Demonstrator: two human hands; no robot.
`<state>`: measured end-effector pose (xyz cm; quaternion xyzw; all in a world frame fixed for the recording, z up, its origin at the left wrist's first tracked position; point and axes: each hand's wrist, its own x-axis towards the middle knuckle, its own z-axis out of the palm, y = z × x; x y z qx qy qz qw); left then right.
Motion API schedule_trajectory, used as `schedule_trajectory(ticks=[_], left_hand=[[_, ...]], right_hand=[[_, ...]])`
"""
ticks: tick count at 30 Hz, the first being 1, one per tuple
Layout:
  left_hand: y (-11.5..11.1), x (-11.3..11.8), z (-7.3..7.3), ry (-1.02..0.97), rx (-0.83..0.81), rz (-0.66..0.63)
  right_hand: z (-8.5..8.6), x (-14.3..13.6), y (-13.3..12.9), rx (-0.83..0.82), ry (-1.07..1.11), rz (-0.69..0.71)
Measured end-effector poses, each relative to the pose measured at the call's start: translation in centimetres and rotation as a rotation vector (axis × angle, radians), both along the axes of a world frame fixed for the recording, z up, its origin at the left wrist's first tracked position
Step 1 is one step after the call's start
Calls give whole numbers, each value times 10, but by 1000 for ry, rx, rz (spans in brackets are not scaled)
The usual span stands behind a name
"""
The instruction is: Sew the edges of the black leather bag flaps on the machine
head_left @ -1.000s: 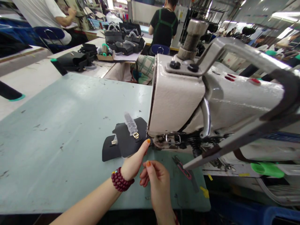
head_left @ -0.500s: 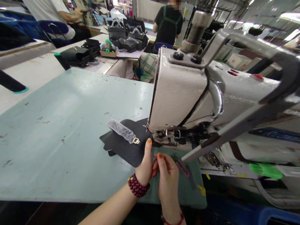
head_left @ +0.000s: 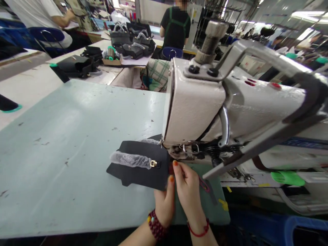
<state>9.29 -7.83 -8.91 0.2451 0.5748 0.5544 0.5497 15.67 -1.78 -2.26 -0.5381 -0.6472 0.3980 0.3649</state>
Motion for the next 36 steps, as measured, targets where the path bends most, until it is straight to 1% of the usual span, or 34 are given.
schedule_trajectory(ticks=[1,2,3,4,5,6,7,8,9,10,11,12,14,16,18,20,21,23,25,31,33,36], left_hand=[[-19,-6,-4,75,32,60],[-38,-16,-8,198,102,146],[-55,-29,-11,308,190,198],[-69,-46,-13,417,254,210],[-77,-64,-14,553,281,198],[-78,-85,-14,702,297,156],[-73,-104,-11,851,322,78],[-61,-123,-8,1001,357,-20],[-45,-138,-3,1157,406,-131],[-25,-151,3,1281,465,-281],[-5,-160,10,1388,515,-387],[15,-165,18,1473,560,-456],[46,-169,37,1573,650,-546],[61,-166,58,1607,697,-647],[62,-159,78,1638,654,-698],[55,-152,92,1685,581,-670],[52,-148,97,1705,559,-644],[47,-144,101,1722,564,-619],[46,-143,102,1716,580,-624],[54,-149,104,1688,607,-623],[60,-151,102,1674,614,-619],[61,-149,94,1656,613,-630]], right_hand=[[0,-1,1,-8,2,14],[0,-1,1,-10,9,24],[0,-2,1,-12,22,30],[0,-4,1,-17,44,31],[-1,-7,1,-28,72,33],[-2,-10,1,-45,104,34],[-3,-14,0,-61,133,35],[-4,-18,0,-72,150,29],[-5,-22,0,-75,152,17],[-5,-26,0,-72,143,2],[-6,-30,0,-67,131,-12],[-6,-32,1,-65,123,-23],[-7,-33,2,-74,133,-23],[-6,-29,4,-101,163,-12],[-5,-22,6,-134,192,5],[-5,-15,8,-170,219,31],[-4,-12,9,-187,232,45],[-5,-9,10,-214,248,60],[-5,-9,9,-228,254,66],[-6,-13,8,-237,237,36],[-5,-16,10,-230,242,27],[-4,-20,11,-201,217,19]])
